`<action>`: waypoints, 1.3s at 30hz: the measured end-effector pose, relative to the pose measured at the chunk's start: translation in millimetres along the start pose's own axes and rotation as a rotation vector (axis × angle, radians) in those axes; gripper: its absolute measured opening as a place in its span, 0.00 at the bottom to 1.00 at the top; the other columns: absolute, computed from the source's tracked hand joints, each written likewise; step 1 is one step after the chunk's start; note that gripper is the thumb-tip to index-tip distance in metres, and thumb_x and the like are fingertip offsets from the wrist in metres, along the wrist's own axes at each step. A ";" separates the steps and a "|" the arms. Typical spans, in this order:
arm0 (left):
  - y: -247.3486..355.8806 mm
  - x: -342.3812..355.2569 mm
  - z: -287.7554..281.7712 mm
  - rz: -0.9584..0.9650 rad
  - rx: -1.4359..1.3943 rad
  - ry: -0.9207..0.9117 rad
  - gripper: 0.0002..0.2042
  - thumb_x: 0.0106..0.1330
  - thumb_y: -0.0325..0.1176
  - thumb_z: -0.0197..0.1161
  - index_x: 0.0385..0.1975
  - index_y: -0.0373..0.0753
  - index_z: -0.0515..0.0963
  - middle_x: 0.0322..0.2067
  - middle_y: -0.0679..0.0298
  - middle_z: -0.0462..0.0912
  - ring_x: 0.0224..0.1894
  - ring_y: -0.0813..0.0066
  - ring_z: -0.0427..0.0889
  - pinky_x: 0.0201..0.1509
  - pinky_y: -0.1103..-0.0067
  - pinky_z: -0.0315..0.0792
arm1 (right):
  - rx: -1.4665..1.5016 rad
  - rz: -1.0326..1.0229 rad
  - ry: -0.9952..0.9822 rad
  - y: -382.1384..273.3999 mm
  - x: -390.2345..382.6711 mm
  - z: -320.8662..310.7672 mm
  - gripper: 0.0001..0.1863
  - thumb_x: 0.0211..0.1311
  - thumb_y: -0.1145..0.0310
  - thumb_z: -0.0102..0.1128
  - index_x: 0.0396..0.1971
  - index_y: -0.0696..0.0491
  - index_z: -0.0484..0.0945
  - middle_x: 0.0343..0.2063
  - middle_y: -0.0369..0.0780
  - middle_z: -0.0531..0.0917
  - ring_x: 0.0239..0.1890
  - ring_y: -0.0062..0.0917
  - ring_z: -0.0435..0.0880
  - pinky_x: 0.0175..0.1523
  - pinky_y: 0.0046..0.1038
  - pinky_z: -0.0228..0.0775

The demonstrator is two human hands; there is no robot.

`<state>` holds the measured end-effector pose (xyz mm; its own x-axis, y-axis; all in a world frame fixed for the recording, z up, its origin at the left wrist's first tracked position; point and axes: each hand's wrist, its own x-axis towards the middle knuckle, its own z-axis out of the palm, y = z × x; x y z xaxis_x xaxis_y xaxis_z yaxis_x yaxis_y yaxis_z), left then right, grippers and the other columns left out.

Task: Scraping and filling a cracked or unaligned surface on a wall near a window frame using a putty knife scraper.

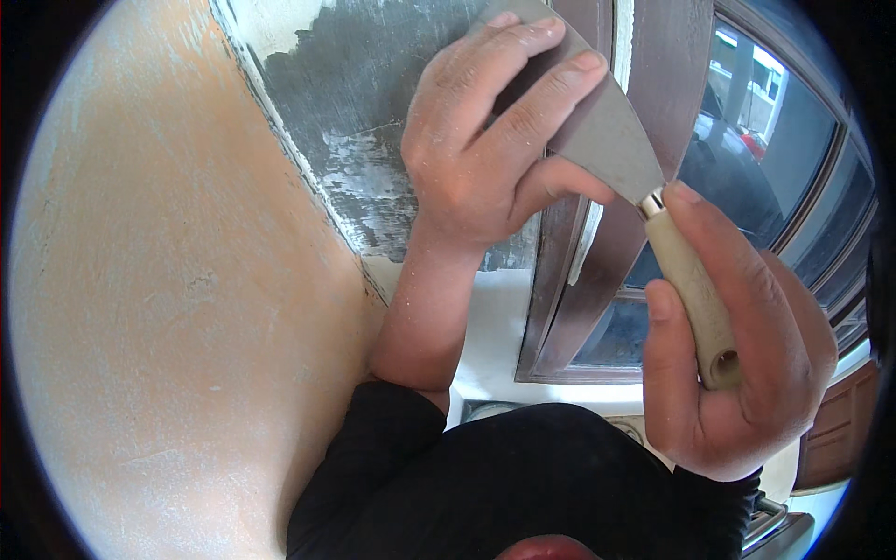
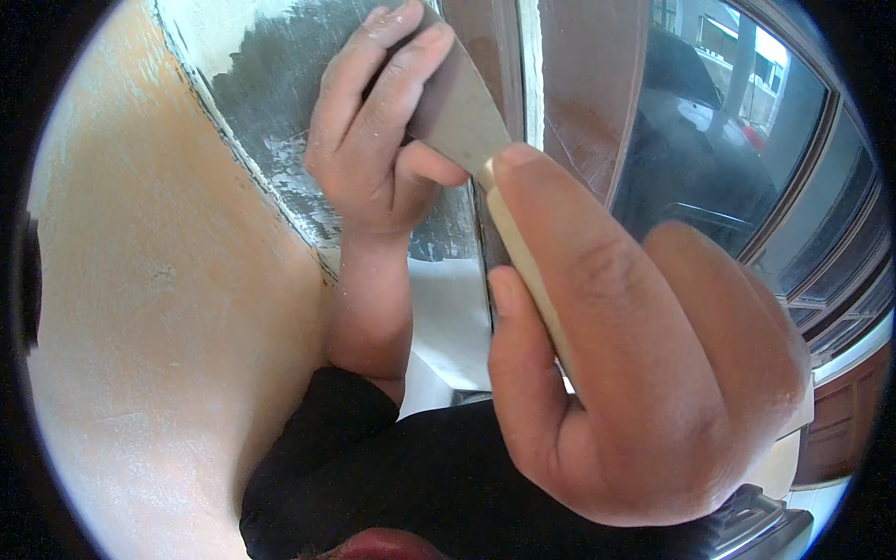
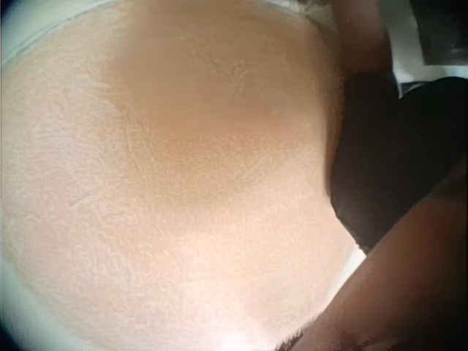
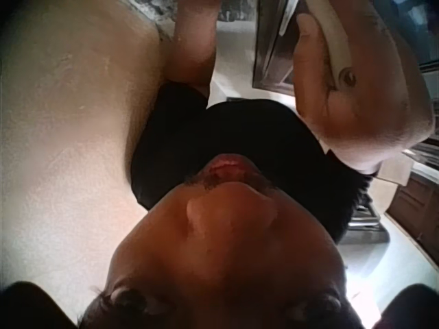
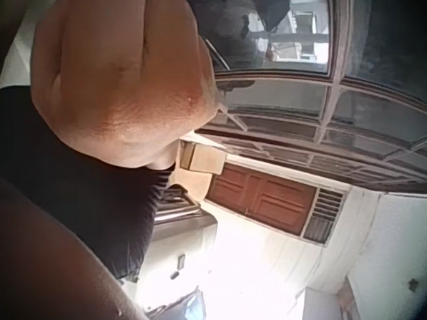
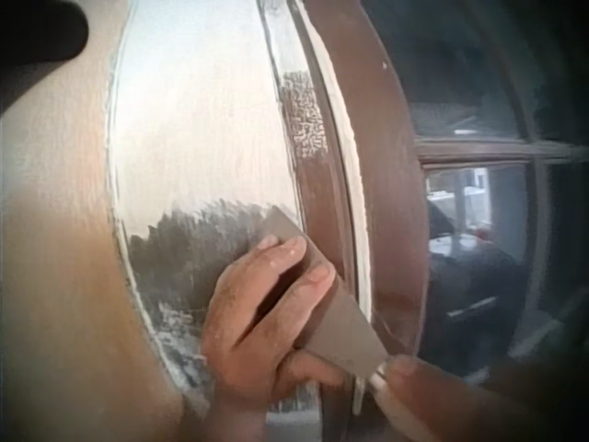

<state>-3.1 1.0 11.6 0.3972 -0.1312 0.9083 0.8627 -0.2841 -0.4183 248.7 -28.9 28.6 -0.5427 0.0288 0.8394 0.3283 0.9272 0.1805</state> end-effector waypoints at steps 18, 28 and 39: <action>-1.9 7.9 9.9 0.052 -0.041 0.228 0.31 0.55 0.65 0.60 0.43 0.44 0.86 0.45 0.57 0.83 0.47 0.52 0.83 0.50 0.65 0.77 | 0.076 0.013 -0.050 -1.6 4.0 -6.5 0.22 0.55 0.81 0.60 0.53 0.62 0.77 0.41 0.52 0.87 0.38 0.36 0.90 0.41 0.25 0.81; 2.2 4.3 12.8 0.052 -0.074 0.231 0.31 0.55 0.66 0.59 0.43 0.44 0.86 0.45 0.57 0.83 0.46 0.54 0.83 0.51 0.66 0.76 | 0.061 0.034 -0.181 -1.3 0.5 -17.1 0.23 0.55 0.81 0.61 0.54 0.60 0.77 0.41 0.51 0.87 0.38 0.35 0.90 0.41 0.25 0.82; -0.8 2.8 -7.4 -0.056 0.084 0.024 0.36 0.63 0.68 0.51 0.48 0.37 0.83 0.48 0.51 0.83 0.50 0.49 0.83 0.56 0.56 0.76 | 0.077 0.030 -0.103 -3.1 6.9 -8.7 0.23 0.53 0.81 0.62 0.53 0.58 0.79 0.41 0.50 0.87 0.38 0.35 0.90 0.40 0.25 0.82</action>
<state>-4.9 -6.2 14.4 0.3410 -0.1401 0.9296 0.9070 -0.2109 -0.3645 250.7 -34.9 38.3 -0.6109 0.0916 0.7864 0.2872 0.9512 0.1123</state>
